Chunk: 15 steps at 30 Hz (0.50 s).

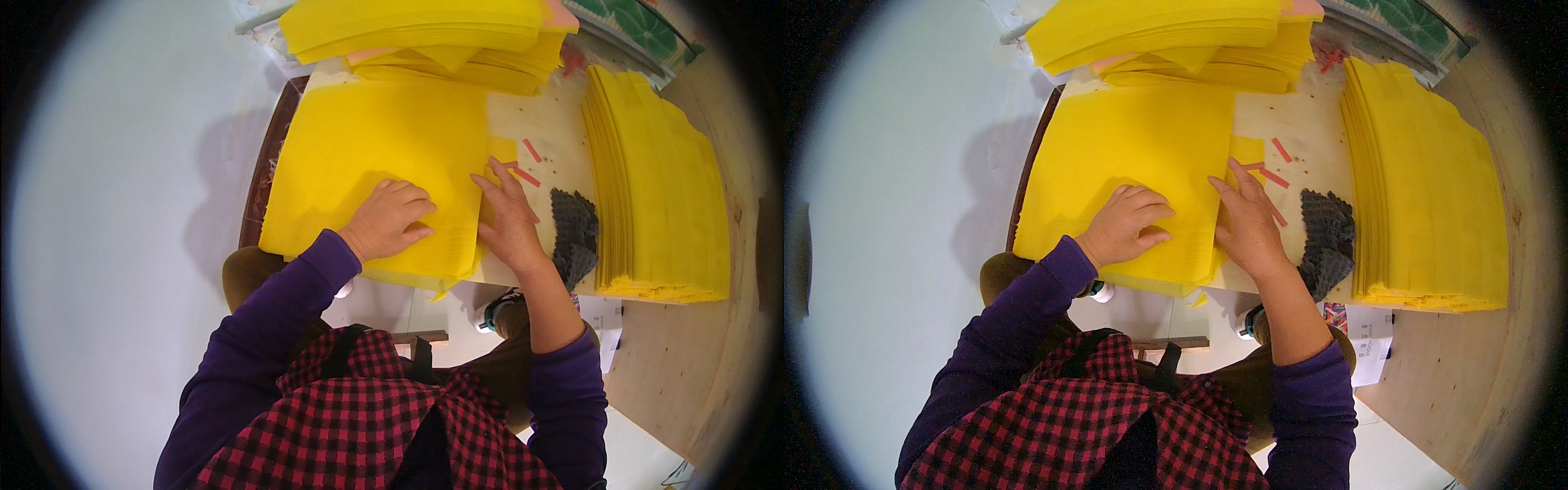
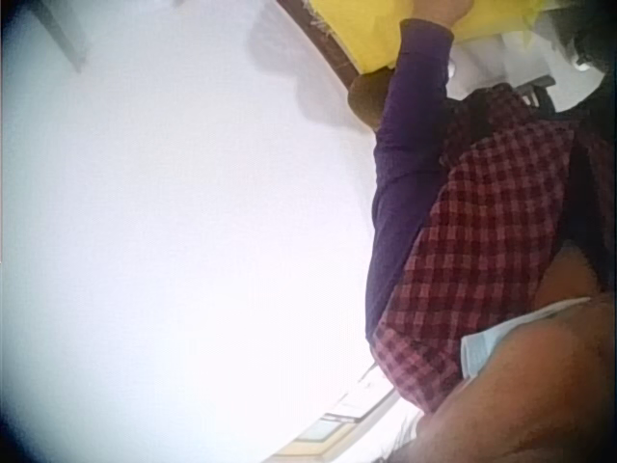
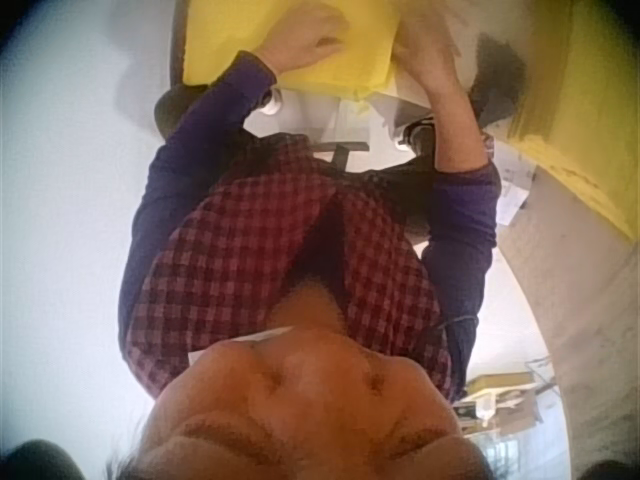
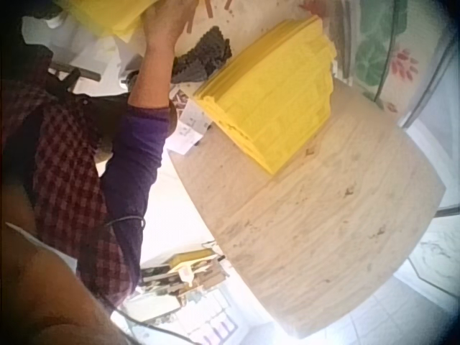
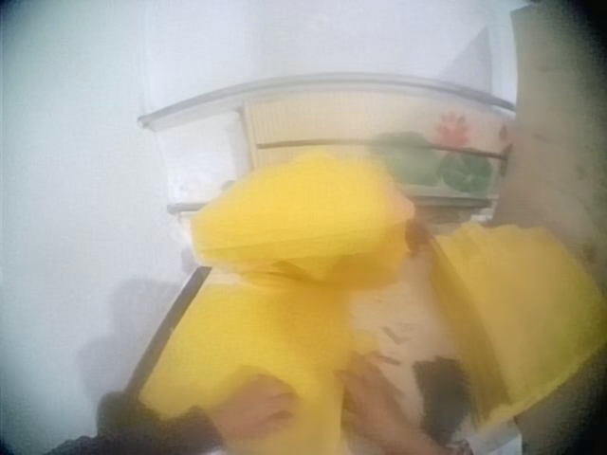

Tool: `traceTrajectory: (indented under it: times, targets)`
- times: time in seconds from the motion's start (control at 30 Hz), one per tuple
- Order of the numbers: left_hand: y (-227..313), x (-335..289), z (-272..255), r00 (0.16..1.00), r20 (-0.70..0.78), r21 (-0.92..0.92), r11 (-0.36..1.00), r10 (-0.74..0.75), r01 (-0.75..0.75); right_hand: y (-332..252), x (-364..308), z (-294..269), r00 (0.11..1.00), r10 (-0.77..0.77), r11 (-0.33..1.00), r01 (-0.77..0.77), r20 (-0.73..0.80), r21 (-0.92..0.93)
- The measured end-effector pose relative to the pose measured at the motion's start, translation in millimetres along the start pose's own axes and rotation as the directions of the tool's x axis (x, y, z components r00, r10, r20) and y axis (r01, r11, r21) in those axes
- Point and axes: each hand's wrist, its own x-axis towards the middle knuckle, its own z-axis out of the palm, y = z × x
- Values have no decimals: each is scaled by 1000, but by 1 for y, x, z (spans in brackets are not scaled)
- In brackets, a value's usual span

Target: The person folds yellow paper sheets by hand on a table, aligning edges and pressing creases. They repeatedly pick up sheets, fold them in half, and stack the folded pieces into a growing pile.

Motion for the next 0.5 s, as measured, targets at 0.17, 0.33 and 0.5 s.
traceTrajectory:
  times: [0.17,0.33,0.5]
  targets:
    - [13,7,-1,999,3,-27,998,-49,49,0,0,0,1000,-10,1000,10,-2,11]
    - [25,18,2,997,18,-11,997,-74,74,-3,0,-3,1000,8,1000,-8,17,26]
    - [29,21,6,997,12,33,996,-81,81,-5,0,-5,1000,3,999,-4,25,46]
